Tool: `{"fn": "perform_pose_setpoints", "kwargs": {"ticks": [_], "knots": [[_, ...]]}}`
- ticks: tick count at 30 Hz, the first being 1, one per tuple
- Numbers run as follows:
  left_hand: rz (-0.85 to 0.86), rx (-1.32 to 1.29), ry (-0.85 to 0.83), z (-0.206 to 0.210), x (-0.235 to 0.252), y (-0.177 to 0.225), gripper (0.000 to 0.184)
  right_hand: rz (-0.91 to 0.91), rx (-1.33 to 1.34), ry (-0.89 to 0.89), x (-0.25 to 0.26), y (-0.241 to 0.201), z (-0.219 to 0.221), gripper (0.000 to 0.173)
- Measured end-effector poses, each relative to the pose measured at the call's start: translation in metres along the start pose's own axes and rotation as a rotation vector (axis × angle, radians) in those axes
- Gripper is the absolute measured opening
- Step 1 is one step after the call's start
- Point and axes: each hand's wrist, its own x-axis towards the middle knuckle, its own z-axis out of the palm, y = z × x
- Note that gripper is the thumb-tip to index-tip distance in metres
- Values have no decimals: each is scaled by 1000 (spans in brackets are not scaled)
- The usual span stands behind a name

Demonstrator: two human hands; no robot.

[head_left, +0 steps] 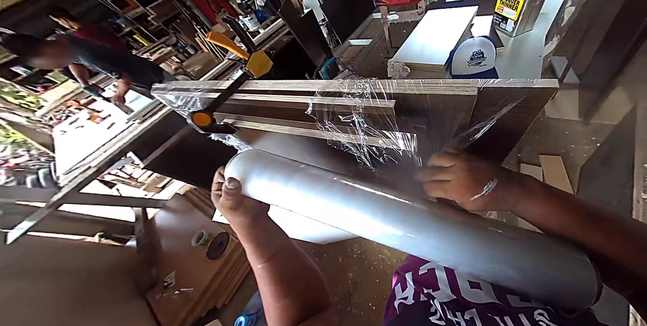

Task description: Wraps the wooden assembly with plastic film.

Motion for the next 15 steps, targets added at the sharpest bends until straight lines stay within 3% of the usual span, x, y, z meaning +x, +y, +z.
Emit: {"fn": "perform_pose_setpoints", "kwargs": {"ticks": [5,8,11,15], "knots": [[203,-212,82,28,11,7,19,1,164,1,-6,11,4,23],[293,-278,60,19,27,-1,24,18,242,-6,-12,21,7,20],[370,-306,38,16,42,0,26,106,290,-156,-9,24,2,20],[466,-272,-34,45,65,31,23,333,378,-385,5,22,-7,18]]}}
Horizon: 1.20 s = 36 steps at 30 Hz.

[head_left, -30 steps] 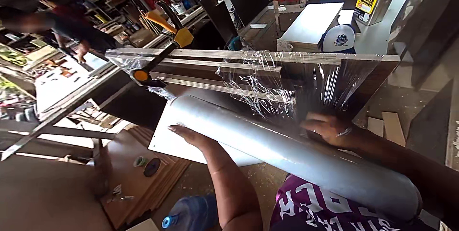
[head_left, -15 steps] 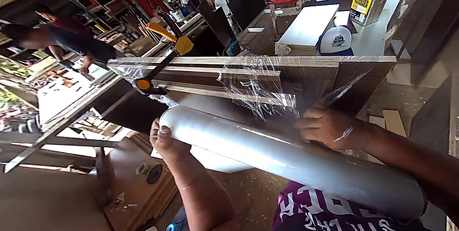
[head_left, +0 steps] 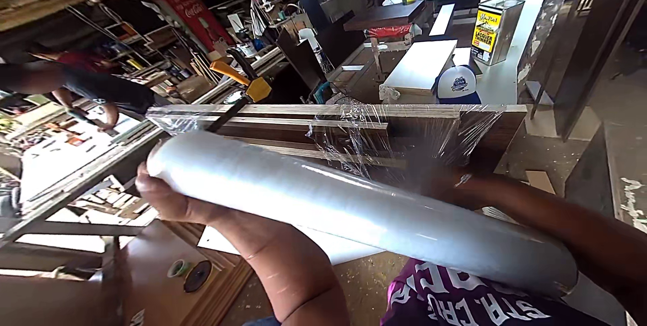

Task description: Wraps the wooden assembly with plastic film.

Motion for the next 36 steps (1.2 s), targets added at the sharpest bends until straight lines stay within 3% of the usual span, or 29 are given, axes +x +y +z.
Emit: {"fn": "perform_pose_setpoints", "kwargs": {"ticks": [3,6,10,13,15,16,20,22,25,27,29,32,34,36], "knots": [[-77,-142,-15,38,17,-1,21,445,170,-149,15,-27,-17,27],[-150,-242,10,54,32,-15,19,469,262,-124,12,-20,-21,32],[-217,-129,-12,77,55,-30,17,584,409,-62,14,-36,-39,32],[-276,-37,-52,86,67,-55,18,702,357,-265,19,-23,-48,37],[-339,-16,-24,88,71,-73,19,680,296,-286,13,-14,-43,37],[-371,-15,-11,90,73,-82,20,570,262,-175,2,9,-24,32],[-455,-48,14,94,80,-110,20,402,407,-117,-16,57,-8,32],[-495,-26,-4,94,83,-117,22,388,500,-64,-18,47,-18,26],[-567,15,5,95,84,-121,27,601,836,66,-9,-13,-53,19],[-623,58,44,97,82,-123,28,375,1141,255,-22,-3,-36,27],[-707,83,79,96,77,-129,28,150,1157,301,-35,6,-26,23],[-845,185,155,101,72,-135,26,29,1224,306,-53,8,-21,54],[-912,252,193,104,70,-140,22,234,1123,371,-57,-3,-25,79],[-957,338,199,104,69,-146,19,443,1043,262,-62,3,-21,101]]}}
